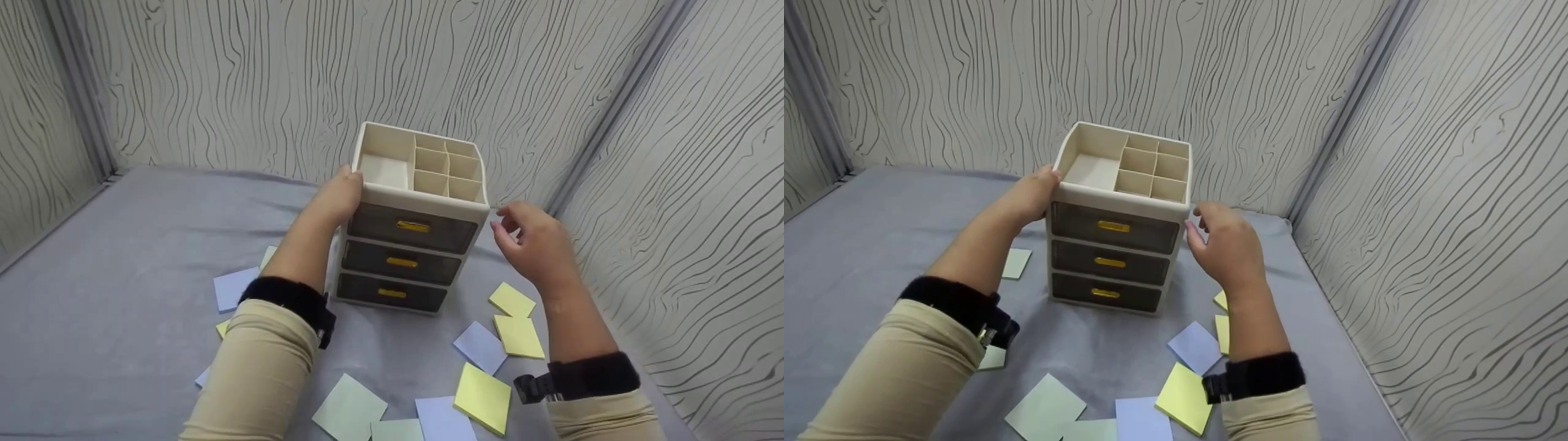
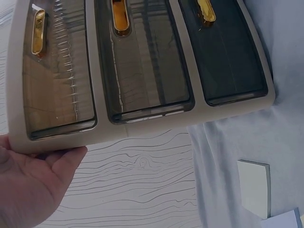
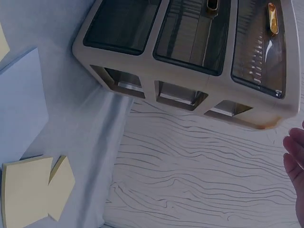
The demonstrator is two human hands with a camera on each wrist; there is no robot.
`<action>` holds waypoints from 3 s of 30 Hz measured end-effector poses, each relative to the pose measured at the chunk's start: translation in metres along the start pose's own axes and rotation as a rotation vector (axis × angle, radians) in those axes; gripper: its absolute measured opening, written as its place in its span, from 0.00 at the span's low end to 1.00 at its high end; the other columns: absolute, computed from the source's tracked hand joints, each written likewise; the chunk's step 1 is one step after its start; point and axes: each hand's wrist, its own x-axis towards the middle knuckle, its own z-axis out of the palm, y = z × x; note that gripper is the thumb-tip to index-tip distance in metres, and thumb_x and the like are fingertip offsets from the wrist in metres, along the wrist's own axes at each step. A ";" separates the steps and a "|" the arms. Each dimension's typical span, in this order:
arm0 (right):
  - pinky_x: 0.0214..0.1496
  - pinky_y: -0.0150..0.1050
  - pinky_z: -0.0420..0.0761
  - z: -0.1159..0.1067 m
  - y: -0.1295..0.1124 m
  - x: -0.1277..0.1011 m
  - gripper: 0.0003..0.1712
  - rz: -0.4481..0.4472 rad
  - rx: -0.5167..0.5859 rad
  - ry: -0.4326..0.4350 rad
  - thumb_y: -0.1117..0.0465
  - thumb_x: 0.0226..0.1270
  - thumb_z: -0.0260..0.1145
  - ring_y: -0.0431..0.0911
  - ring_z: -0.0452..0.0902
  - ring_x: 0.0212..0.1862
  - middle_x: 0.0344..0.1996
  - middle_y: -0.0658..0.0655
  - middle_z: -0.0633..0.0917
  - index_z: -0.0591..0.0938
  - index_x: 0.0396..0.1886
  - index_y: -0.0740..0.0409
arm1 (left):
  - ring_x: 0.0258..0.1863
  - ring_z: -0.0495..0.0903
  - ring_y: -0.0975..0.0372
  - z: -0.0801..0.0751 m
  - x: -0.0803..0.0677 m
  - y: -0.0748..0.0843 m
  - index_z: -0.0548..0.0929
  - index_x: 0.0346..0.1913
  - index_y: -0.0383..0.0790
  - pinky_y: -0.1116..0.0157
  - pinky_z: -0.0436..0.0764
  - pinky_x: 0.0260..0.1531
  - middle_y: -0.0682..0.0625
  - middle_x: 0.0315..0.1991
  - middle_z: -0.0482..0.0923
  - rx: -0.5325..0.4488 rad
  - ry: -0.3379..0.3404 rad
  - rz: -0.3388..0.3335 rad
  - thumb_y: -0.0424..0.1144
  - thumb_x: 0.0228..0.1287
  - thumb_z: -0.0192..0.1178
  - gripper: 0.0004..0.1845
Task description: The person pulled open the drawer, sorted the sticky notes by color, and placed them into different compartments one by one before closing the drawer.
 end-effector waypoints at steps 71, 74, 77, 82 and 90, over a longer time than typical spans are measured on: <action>0.34 0.41 0.74 0.056 -0.059 0.018 0.07 -0.326 -0.021 -0.014 0.64 0.53 0.69 0.48 0.73 0.29 0.25 0.52 0.77 0.78 0.30 0.58 | 0.67 0.54 0.48 0.003 -0.001 -0.003 0.50 0.70 0.44 0.45 0.54 0.61 0.42 0.69 0.53 -0.051 0.025 0.013 0.49 0.70 0.28 0.28; 0.34 0.41 0.74 0.058 -0.060 0.017 0.07 -0.335 -0.028 -0.007 0.65 0.53 0.68 0.48 0.73 0.29 0.25 0.52 0.77 0.78 0.30 0.58 | 0.67 0.54 0.49 0.003 -0.001 -0.003 0.50 0.70 0.44 0.45 0.53 0.62 0.42 0.69 0.53 -0.049 0.023 0.011 0.49 0.70 0.28 0.28; 0.33 0.41 0.73 0.060 -0.060 0.016 0.08 -0.354 -0.058 0.001 0.66 0.53 0.68 0.49 0.72 0.28 0.24 0.53 0.75 0.76 0.30 0.59 | 0.68 0.53 0.49 0.002 -0.001 -0.003 0.48 0.71 0.45 0.46 0.53 0.62 0.43 0.70 0.52 -0.045 0.021 0.006 0.49 0.70 0.28 0.29; 0.32 0.42 0.74 0.063 -0.060 0.017 0.09 -0.395 -0.142 0.029 0.68 0.53 0.66 0.50 0.71 0.28 0.24 0.54 0.74 0.73 0.29 0.60 | 0.68 0.51 0.50 0.002 -0.001 -0.003 0.45 0.72 0.45 0.47 0.51 0.63 0.43 0.70 0.49 -0.035 0.019 -0.002 0.50 0.70 0.28 0.30; 0.26 0.41 0.75 0.066 -0.060 0.018 0.05 -0.418 -0.211 0.082 0.67 0.58 0.61 0.50 0.72 0.27 0.23 0.54 0.73 0.72 0.27 0.60 | 0.66 0.56 0.49 0.002 0.001 -0.002 0.53 0.68 0.45 0.45 0.56 0.61 0.43 0.68 0.55 -0.033 -0.007 0.010 0.49 0.70 0.26 0.26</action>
